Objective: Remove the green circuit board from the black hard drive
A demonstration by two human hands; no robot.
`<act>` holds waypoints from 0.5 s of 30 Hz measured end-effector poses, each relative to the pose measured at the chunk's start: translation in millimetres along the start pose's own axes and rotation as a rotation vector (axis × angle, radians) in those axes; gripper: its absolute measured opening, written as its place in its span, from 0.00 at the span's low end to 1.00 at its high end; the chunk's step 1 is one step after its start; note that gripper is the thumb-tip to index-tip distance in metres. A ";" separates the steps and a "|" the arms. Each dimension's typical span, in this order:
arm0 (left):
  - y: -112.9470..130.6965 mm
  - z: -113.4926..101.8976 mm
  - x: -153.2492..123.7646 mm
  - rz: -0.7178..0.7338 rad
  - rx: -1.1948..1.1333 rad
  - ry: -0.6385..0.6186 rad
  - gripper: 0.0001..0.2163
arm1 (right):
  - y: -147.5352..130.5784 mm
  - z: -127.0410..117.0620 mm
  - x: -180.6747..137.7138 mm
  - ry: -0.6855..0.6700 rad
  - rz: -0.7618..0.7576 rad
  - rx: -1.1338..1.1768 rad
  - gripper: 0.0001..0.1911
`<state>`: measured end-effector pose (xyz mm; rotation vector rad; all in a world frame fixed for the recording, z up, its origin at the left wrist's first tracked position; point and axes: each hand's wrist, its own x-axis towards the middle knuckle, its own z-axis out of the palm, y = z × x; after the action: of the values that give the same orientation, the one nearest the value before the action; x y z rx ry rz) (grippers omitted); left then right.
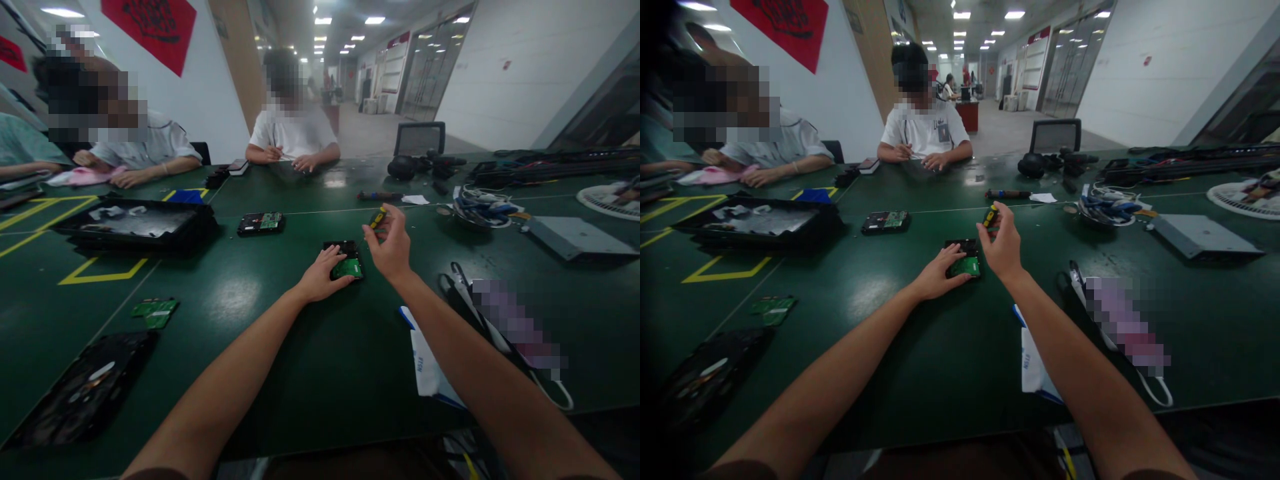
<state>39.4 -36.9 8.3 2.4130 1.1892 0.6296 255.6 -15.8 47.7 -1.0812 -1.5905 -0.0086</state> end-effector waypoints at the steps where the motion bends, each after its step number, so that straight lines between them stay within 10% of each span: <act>1: -0.6 0.3 0.2 0.002 -0.002 0.000 0.36 | 0.8 2.2 -6.1 0.024 0.004 -0.005 0.33; 15: -0.5 -0.6 -0.3 -0.012 -0.010 -0.008 0.35 | 12.6 1.8 -29.8 0.053 0.008 -0.006 0.37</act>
<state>38.5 -36.8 8.4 2.3962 1.1939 0.6207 259.7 -26.1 17.3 -1.0834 -1.5399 -0.0361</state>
